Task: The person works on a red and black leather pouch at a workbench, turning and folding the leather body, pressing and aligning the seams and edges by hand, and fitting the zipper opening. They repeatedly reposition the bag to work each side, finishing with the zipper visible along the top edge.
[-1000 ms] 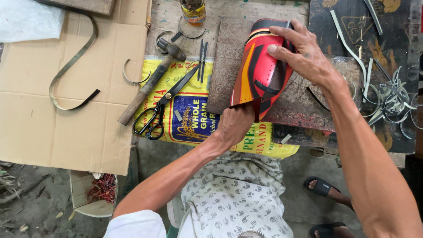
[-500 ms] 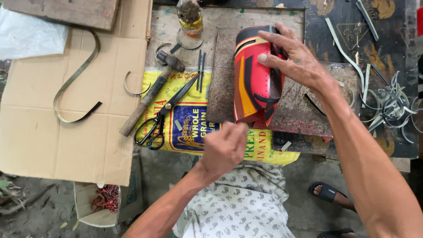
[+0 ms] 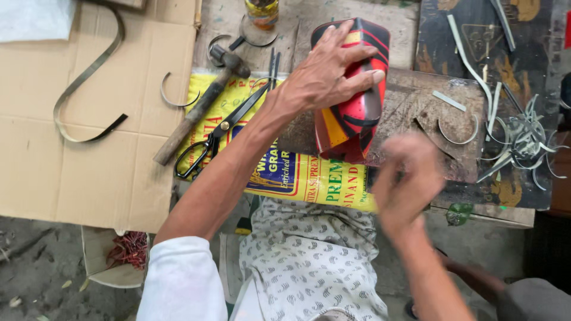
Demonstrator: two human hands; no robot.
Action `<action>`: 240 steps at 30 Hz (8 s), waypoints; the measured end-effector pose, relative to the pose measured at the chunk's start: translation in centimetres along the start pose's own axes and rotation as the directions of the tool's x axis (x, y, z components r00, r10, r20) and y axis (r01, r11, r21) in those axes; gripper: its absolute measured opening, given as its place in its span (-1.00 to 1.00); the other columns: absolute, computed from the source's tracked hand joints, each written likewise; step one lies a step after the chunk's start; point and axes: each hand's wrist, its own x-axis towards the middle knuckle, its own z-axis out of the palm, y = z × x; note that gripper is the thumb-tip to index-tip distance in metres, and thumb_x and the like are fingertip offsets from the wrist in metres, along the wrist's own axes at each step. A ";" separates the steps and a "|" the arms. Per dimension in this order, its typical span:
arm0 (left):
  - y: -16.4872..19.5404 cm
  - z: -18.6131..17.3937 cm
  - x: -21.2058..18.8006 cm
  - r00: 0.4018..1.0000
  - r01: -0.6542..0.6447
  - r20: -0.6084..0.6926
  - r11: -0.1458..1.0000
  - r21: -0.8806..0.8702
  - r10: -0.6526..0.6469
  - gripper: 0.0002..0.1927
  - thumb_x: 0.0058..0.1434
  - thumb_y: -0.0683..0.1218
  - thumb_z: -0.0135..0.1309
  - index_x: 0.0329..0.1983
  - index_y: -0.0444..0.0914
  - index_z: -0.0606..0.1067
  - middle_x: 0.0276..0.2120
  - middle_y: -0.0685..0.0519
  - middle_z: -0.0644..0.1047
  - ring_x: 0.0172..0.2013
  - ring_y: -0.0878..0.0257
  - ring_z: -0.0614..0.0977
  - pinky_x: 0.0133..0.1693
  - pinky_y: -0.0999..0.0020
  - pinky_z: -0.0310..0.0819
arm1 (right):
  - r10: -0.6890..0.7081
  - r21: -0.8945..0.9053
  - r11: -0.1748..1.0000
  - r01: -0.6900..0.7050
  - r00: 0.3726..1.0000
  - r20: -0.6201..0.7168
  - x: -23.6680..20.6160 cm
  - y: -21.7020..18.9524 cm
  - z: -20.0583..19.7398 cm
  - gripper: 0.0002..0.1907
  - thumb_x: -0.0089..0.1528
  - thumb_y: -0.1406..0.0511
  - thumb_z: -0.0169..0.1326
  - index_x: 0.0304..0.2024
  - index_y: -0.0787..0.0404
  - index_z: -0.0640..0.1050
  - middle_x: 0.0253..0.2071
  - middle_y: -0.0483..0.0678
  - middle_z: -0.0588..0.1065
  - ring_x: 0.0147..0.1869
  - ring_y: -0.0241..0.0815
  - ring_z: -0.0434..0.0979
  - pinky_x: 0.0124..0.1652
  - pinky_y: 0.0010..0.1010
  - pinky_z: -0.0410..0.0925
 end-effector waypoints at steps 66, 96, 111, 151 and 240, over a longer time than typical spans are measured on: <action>0.5 0.2 1.6 0.990 -0.003 0.140 0.996 0.086 -0.009 -0.24 0.15 0.46 0.07 0.26 -0.07 0.51 0.36 -0.51 0.13 0.38 -0.40 0.14 0.35 -0.09 0.00 | 0.323 -0.080 0.946 -0.315 0.938 0.126 -7.6 2.3 7.9 -0.66 0.30 0.56 -0.09 0.13 0.37 0.37 -0.26 0.26 0.56 -0.18 0.32 0.61 -0.25 0.00 0.42; 0.8 -0.4 1.4 0.989 0.002 0.150 0.998 0.057 -0.011 -0.27 0.17 0.43 0.06 0.27 -0.07 0.50 0.37 -0.50 0.14 0.40 -0.37 0.12 0.38 -0.08 -0.02 | 0.232 0.002 0.971 -0.239 0.946 0.228 -7.2 2.0 6.4 -0.68 0.31 0.59 -0.15 0.10 0.32 0.37 -0.17 0.26 0.55 -0.08 0.33 0.59 -0.15 -0.03 0.41; 1.0 -0.4 1.4 0.990 0.001 0.142 0.998 0.061 -0.010 -0.27 0.17 0.42 0.07 0.26 -0.08 0.50 0.36 -0.47 0.18 0.38 -0.36 0.17 0.36 -0.08 0.03 | 0.222 -0.019 0.974 -0.224 0.948 0.228 -7.3 2.2 6.4 -0.56 0.27 0.61 -0.15 0.20 0.35 0.35 -0.13 0.28 0.56 -0.08 0.32 0.59 -0.18 -0.02 0.42; 0.4 -0.7 1.1 0.982 0.036 0.182 0.997 0.071 -0.048 -0.28 0.20 0.41 0.06 0.32 -0.03 0.47 0.44 -0.44 0.07 0.44 -0.33 0.09 0.38 -0.09 0.01 | 0.263 -0.366 0.929 -0.054 0.793 0.549 -5.5 0.5 6.1 -0.43 0.01 0.49 -0.01 0.13 0.45 0.40 0.07 0.34 0.44 0.15 0.34 0.43 0.12 0.03 0.36; -9.6 0.5 4.7 0.955 0.071 -0.131 0.638 -0.767 -0.264 -0.56 0.30 0.13 0.23 -0.53 -0.29 0.56 -0.58 0.25 0.46 -0.52 0.50 0.37 -0.49 0.45 0.26 | 0.224 -0.156 0.974 -0.163 0.777 0.588 -5.4 -1.7 3.8 -0.36 -0.07 0.60 -0.05 0.12 0.43 0.47 -0.03 0.41 0.49 0.06 0.35 0.41 0.02 -0.02 0.33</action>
